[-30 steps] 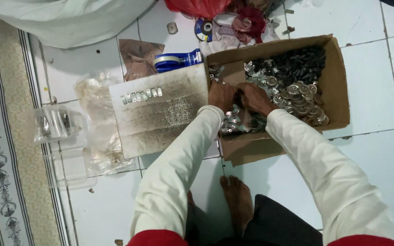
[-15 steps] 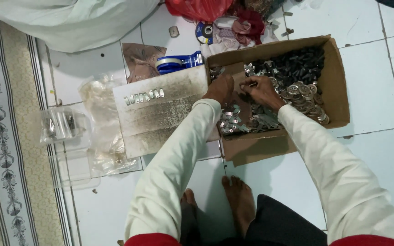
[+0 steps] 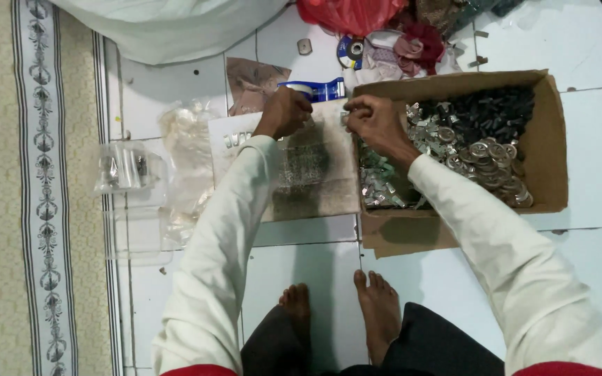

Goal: The person sits on the floor and sorts small metal parts from a cardboard box, placing them onto a white board. They also handle a small plastic bag containing similar parts.

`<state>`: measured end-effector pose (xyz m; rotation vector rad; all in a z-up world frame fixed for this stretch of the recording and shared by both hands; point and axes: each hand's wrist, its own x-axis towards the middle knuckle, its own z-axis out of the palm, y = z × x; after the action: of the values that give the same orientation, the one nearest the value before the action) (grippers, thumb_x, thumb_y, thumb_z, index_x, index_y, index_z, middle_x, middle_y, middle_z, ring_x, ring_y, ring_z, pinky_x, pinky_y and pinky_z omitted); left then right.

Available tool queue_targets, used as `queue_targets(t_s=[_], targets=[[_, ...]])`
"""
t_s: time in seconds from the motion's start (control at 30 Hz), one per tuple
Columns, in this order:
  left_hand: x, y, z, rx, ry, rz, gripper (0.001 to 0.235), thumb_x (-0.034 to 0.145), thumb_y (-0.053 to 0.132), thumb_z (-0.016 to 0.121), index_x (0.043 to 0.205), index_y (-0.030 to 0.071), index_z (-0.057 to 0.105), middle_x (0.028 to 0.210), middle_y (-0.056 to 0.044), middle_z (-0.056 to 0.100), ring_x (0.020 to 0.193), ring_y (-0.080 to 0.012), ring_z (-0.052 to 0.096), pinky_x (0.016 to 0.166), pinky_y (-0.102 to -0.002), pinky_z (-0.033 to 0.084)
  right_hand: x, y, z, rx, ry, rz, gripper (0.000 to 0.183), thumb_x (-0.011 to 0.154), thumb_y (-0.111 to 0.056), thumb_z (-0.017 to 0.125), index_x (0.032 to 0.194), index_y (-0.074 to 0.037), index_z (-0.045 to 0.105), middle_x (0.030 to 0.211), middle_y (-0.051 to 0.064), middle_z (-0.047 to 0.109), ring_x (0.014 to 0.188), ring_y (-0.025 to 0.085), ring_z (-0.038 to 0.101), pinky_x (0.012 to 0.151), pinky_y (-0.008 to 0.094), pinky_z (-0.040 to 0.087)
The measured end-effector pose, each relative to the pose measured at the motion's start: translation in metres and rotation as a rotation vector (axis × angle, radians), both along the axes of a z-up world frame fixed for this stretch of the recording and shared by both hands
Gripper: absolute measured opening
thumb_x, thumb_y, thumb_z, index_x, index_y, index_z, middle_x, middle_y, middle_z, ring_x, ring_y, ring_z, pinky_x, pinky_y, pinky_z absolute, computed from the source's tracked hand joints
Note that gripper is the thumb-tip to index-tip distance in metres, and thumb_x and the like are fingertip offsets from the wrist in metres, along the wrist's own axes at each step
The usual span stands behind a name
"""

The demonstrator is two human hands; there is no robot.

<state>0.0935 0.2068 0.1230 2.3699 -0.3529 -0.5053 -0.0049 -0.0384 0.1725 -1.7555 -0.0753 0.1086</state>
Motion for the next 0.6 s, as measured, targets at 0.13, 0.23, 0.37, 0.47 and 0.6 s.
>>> queue_targets(t_s=[0.13, 0.23, 0.37, 0.47, 0.6], targets=[[-0.004, 0.031, -0.024, 0.034, -0.126, -0.069, 0.022, 0.081, 0.002, 0.078, 0.095, 0.018, 0.084, 0.090, -0.014, 0.079, 0.099, -0.0396, 0.075, 0.091, -0.047, 0.060, 0.014, 0.048, -0.026, -0.097, 0.023, 0.082, 0.025, 0.084, -0.002, 0.067, 0.105, -0.010, 0.075, 0.075, 0.010, 0.075, 0.068, 0.018, 0.075, 0.061, 0.031, 0.062], [-0.008, 0.039, -0.021, -0.004, -0.107, -0.021, 0.020, 0.080, 0.004, 0.079, 0.091, 0.019, 0.084, 0.088, -0.013, 0.079, 0.097, -0.0383, 0.076, 0.092, -0.047, 0.059, 0.022, 0.074, -0.052, -0.215, 0.009, 0.068, 0.021, 0.082, -0.009, 0.079, 0.102, -0.013, 0.079, 0.078, 0.009, 0.073, 0.076, 0.021, 0.074, 0.065, 0.033, 0.061], [-0.010, 0.040, -0.027, 0.040, -0.083, 0.024, 0.016, 0.083, 0.013, 0.078, 0.089, 0.027, 0.084, 0.088, -0.007, 0.079, 0.099, -0.0327, 0.076, 0.094, -0.043, 0.059, 0.029, 0.094, -0.057, -0.239, -0.030, 0.068, 0.022, 0.083, -0.006, 0.076, 0.105, -0.011, 0.079, 0.081, 0.011, 0.072, 0.082, 0.030, 0.074, 0.068, 0.041, 0.060], [-0.027, 0.031, -0.001, 0.092, -0.055, 0.058, 0.018, 0.093, 0.018, 0.064, 0.099, 0.018, 0.081, 0.096, -0.015, 0.076, 0.105, -0.0390, 0.072, 0.100, -0.050, 0.056, 0.031, 0.100, -0.060, -0.234, -0.067, 0.094, 0.024, 0.085, 0.002, 0.071, 0.107, -0.004, 0.077, 0.084, 0.017, 0.072, 0.087, 0.039, 0.074, 0.070, 0.049, 0.060], [-0.018, 0.036, -0.044, 0.130, -0.052, 0.138, 0.029, 0.101, 0.029, 0.051, 0.097, 0.017, 0.077, 0.103, -0.016, 0.075, 0.109, -0.0414, 0.072, 0.102, -0.052, 0.056, 0.033, 0.103, -0.061, -0.274, -0.068, 0.067, 0.021, 0.085, 0.001, 0.070, 0.104, -0.004, 0.077, 0.086, 0.018, 0.073, 0.089, 0.040, 0.074, 0.072, 0.051, 0.061]])
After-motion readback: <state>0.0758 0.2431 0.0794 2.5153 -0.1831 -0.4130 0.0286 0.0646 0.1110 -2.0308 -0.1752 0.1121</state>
